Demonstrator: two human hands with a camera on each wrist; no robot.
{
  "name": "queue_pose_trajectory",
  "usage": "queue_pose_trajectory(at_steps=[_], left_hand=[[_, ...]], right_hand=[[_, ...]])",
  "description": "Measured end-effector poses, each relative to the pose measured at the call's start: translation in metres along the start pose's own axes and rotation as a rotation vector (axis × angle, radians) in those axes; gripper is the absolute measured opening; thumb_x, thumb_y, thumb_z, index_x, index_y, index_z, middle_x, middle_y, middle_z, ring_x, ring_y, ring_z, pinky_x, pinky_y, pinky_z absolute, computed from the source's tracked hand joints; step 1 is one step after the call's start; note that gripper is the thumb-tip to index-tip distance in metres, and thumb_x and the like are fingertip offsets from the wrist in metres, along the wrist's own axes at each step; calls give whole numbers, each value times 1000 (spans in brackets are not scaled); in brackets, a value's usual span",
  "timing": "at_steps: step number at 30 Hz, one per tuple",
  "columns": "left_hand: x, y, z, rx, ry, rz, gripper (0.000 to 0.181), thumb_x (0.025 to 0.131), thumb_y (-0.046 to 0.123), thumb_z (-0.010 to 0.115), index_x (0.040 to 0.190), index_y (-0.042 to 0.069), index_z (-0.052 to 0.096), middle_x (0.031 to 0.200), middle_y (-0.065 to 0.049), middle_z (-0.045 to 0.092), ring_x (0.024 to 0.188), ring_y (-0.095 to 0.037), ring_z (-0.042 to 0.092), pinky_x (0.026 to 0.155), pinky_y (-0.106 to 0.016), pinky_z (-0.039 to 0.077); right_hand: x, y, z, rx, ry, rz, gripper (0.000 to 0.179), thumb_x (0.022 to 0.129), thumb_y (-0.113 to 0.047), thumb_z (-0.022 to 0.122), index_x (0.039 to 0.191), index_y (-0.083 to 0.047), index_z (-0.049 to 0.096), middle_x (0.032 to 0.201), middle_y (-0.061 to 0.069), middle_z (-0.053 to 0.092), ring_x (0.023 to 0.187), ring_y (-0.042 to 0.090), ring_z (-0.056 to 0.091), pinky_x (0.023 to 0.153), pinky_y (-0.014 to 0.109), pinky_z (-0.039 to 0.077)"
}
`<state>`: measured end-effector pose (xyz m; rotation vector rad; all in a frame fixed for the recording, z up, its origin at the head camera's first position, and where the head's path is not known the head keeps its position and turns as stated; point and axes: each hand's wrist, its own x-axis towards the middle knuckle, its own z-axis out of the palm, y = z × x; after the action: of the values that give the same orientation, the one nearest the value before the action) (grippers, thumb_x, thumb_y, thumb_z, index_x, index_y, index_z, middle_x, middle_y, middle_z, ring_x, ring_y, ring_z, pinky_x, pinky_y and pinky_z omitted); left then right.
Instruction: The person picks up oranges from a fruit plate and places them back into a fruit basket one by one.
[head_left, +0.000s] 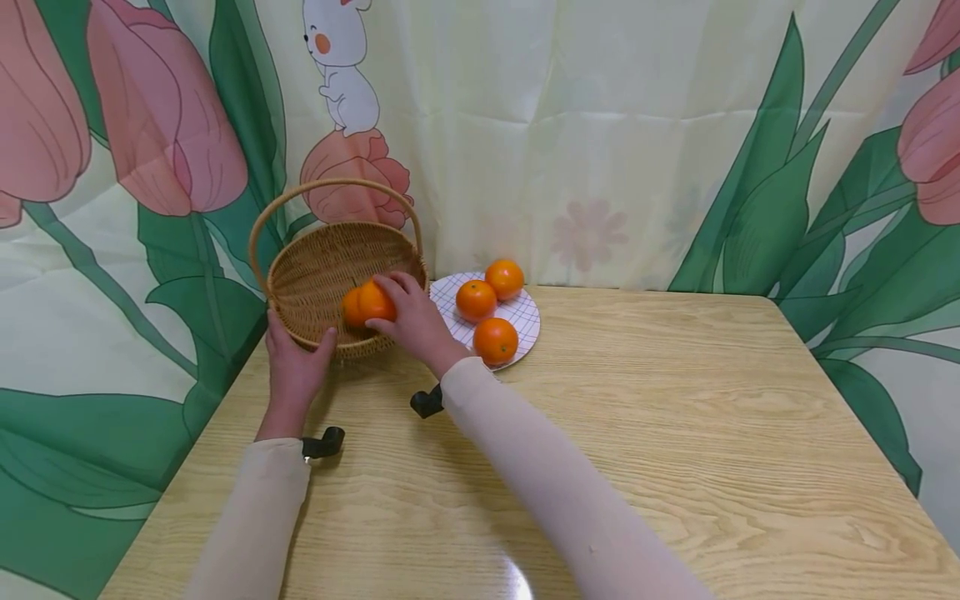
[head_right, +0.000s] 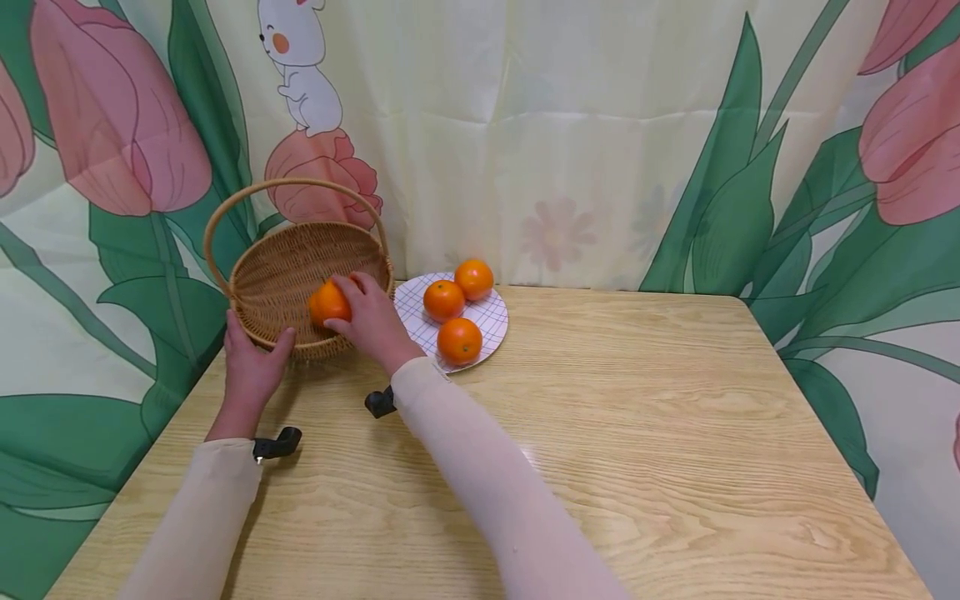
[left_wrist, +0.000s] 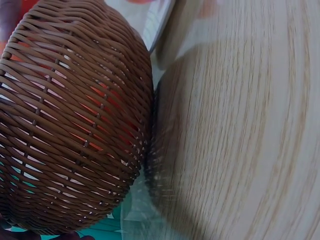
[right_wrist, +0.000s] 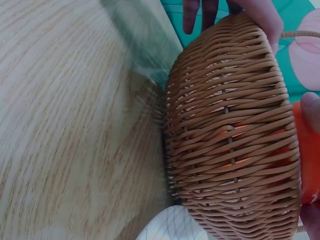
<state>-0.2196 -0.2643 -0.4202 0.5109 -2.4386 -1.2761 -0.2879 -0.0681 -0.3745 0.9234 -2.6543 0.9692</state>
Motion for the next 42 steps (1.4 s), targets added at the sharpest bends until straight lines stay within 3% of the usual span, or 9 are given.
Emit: queue_pose_trajectory(at_steps=[14, 24, 35, 42], left_hand=[[-2, 2, -1, -7, -8, -3, 108, 87, 57, 60, 154, 23, -18, 163, -12, -4, 146, -41, 18, 115, -58, 23], [-2, 0, 0, 4, 8, -6, 106, 87, 54, 60, 154, 23, -17, 162, -15, -1, 145, -43, 19, 114, -59, 24], [-3, 0, -2, -9, -18, -11, 107, 87, 57, 58, 154, 24, -19, 162, -13, -6, 146, -42, 16, 116, -58, 21], [-2, 0, -3, -18, -34, -18, 106, 88, 59, 56, 153, 26, -21, 163, -12, -9, 148, -40, 12, 117, -57, 19]], right_hand=[[1, -2, 1, -66, -71, 12, 60, 91, -34, 67, 145, -19, 45, 150, 11, 38, 128, 28, 51, 108, 38, 43], [-5, 5, -4, -68, -30, -21, 46, 94, -29, 63, 137, -16, 53, 146, 8, 43, 126, 26, 52, 107, 36, 44], [-17, 20, -18, -50, 17, -6, 46, 94, -27, 63, 137, -16, 54, 145, 9, 46, 130, 25, 48, 109, 35, 41], [-26, 35, -19, -99, 49, 8, 44, 94, -28, 63, 135, -15, 55, 141, 10, 48, 128, 25, 50, 108, 35, 42]])
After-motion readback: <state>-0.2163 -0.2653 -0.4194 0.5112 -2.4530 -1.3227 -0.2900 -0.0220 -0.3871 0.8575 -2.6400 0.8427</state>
